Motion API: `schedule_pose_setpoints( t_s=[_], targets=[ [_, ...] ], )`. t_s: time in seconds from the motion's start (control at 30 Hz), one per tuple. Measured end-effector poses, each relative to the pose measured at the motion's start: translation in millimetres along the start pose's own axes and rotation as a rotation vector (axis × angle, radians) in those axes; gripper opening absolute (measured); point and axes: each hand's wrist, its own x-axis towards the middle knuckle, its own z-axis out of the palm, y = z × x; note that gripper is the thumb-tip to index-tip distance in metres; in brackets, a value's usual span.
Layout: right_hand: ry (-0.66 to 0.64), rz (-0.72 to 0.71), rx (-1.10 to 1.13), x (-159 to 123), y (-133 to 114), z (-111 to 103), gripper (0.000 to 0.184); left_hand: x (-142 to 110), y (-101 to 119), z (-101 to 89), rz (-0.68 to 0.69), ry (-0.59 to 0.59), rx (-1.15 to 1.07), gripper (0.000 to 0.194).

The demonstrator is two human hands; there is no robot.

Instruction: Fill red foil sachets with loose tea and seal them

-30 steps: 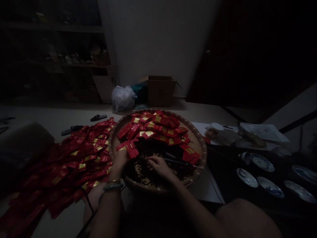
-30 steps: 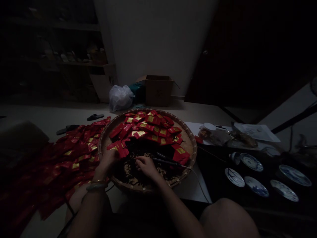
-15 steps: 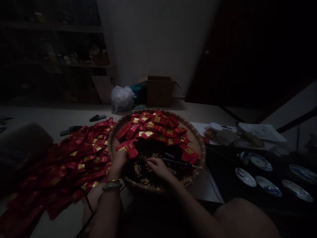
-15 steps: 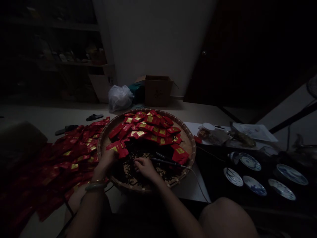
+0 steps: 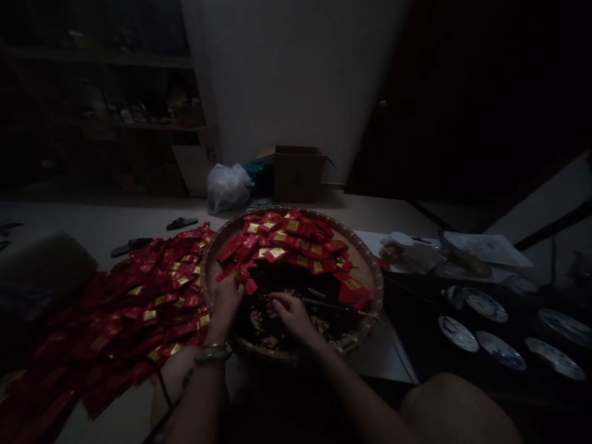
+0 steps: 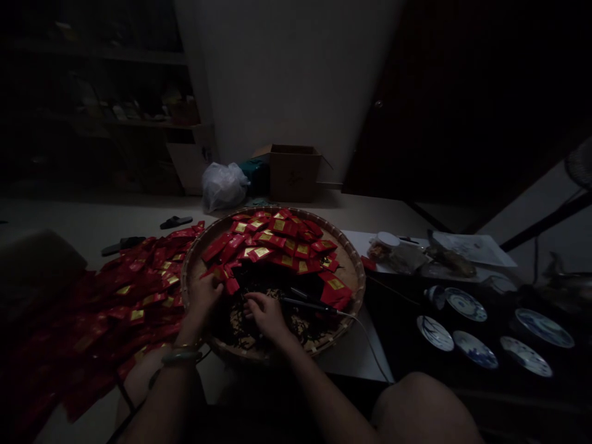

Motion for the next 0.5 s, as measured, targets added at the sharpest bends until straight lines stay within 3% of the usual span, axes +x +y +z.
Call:
schedule_pose_setpoints(
  t_s=[0.1,0.2,0.33,0.5],
  targets=[
    [0.039,-0.196,0.0,-4,-16,21,0.037,-4,12,-2.0,0.01,0.094,-0.137,0.013],
    [0.105,-0.38,-0.169,-3,-31,35,0.037,-9,19,2.7,0.035,0.129,-0.38,0.018],
    [0.122,-0.494,-0.327,-3,-40,36,0.038,-15,22,9.0,0.105,0.158,-0.628,0.035],
    [0.131,-0.658,-0.421,-11,-35,34,0.039,-18,28,11.5,0.076,0.145,-0.715,0.047]
  ],
)
